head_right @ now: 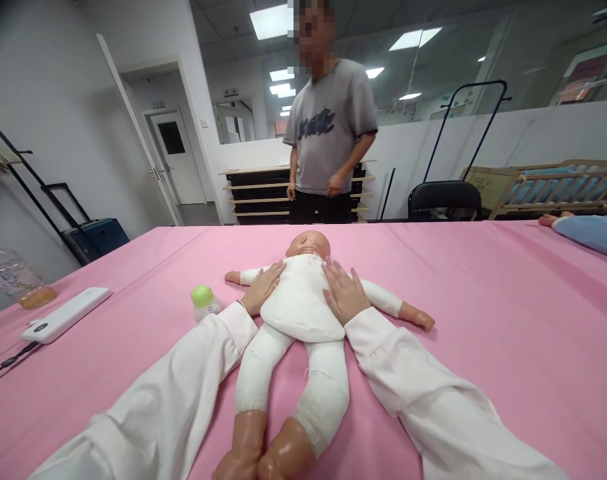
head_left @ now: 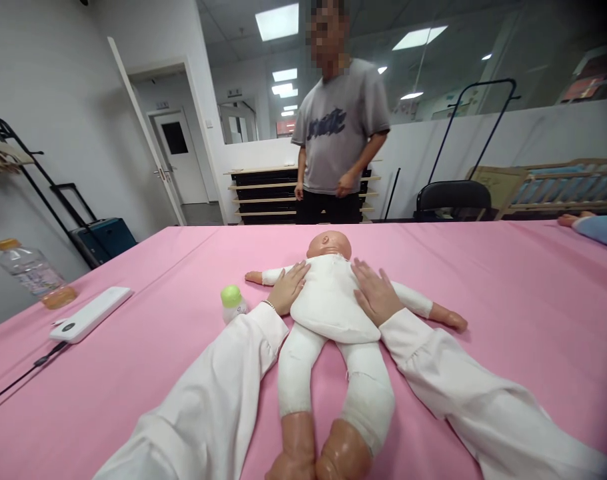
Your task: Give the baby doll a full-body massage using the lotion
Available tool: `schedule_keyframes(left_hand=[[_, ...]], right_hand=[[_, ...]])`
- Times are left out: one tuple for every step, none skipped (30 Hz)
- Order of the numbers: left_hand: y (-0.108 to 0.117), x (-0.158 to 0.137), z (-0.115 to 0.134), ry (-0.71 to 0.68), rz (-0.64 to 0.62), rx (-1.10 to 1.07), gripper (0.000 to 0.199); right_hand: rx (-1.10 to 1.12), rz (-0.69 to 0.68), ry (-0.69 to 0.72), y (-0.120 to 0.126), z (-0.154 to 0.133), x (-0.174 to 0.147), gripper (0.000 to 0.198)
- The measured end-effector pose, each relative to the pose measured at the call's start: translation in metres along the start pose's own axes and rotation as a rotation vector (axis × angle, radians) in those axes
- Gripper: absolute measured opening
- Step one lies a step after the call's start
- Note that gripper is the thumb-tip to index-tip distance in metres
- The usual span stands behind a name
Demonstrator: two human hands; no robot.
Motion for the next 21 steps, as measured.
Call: schedule_keyframes(left_hand=[[-0.004, 0.0, -0.002, 0.01, -0.038, 0.006, 0.045], [-0.006, 0.0, -0.006, 0.03, -0.047, 0.026, 0.045], [-0.006, 0.001, -0.011, 0.06, -0.034, 0.062, 0.045], [-0.004, 0.0, -0.016, 0.098, -0.013, 0.103, 0.045], [-0.003, 0.0, -0.022, 0.139, 0.007, 0.139, 0.045], [0.0, -0.002, -0.028, 0.181, 0.027, 0.17, 0.045], [0.002, -0.003, -0.033, 0.219, 0.049, 0.193, 0.045], [0.006, -0.006, -0.038, 0.259, 0.077, 0.213, 0.045], [0.01, -0.009, -0.043, 0.3, 0.11, 0.232, 0.046], [0.014, -0.012, -0.048, 0.341, 0.142, 0.252, 0.047], [0.018, -0.016, -0.053, 0.385, 0.173, 0.275, 0.048], [0.022, -0.02, -0.058, 0.425, 0.199, 0.298, 0.049], [0.026, -0.023, -0.061, 0.455, 0.219, 0.317, 0.05], [0.028, -0.026, -0.063, 0.473, 0.233, 0.33, 0.05], [0.029, -0.028, -0.065, 0.486, 0.243, 0.336, 0.05], [0.031, -0.029, -0.067, 0.501, 0.252, 0.336, 0.05], [0.032, -0.031, -0.069, 0.523, 0.262, 0.333, 0.05], [0.033, -0.032, -0.071, 0.552, 0.27, 0.33, 0.049], [0.035, -0.033, -0.072, 0.578, 0.282, 0.326, 0.049], [0.037, -0.034, -0.071, 0.591, 0.3, 0.317, 0.048], [0.04, -0.035, -0.068, 0.578, 0.326, 0.297, 0.047]], right_hand=[[0.025, -0.077, 0.01, -0.011, 0.003, -0.001, 0.051], [0.04, -0.143, -0.004, -0.022, 0.008, -0.002, 0.05], [0.039, -0.193, -0.034, -0.03, 0.015, -0.004, 0.05], [0.023, -0.227, -0.068, -0.036, 0.023, -0.006, 0.05], [-0.005, -0.248, -0.097, -0.04, 0.03, -0.007, 0.05], [-0.037, -0.26, -0.123, -0.042, 0.037, -0.009, 0.05], [-0.069, -0.263, -0.153, -0.042, 0.043, -0.01, 0.049], [-0.098, -0.26, -0.183, -0.041, 0.05, -0.012, 0.048], [-0.124, -0.251, -0.217, -0.039, 0.056, -0.014, 0.047], [-0.147, -0.24, -0.256, -0.037, 0.062, -0.016, 0.045], [-0.169, -0.225, -0.299, -0.034, 0.068, -0.018, 0.044], [-0.19, -0.203, -0.345, -0.03, 0.075, -0.021, 0.043], [-0.213, -0.175, -0.395, -0.024, 0.081, -0.024, 0.042], [-0.237, -0.143, -0.443, -0.019, 0.088, -0.028, 0.041], [-0.257, -0.115, -0.485, -0.014, 0.094, -0.032, 0.04], [-0.273, -0.092, -0.519, -0.01, 0.1, -0.036, 0.039], [-0.286, -0.071, -0.553, -0.006, 0.106, -0.04, 0.039], [-0.296, -0.054, -0.579, -0.003, 0.111, -0.043, 0.04], [-0.304, -0.034, -0.601, 0.001, 0.116, -0.045, 0.04], [-0.312, -0.007, -0.619, 0.004, 0.119, -0.047, 0.041], [-0.317, 0.023, -0.632, 0.009, 0.12, -0.048, 0.041]])
Point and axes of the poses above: each hand's wrist, its own x-axis towards the middle knuckle, its own y-axis out of the back of the hand, z = x × y, the point moved 9 cm from there along x, towards the middle knuckle, and after that the axes turned 5 degrees about -x, right-handed, at the moved point
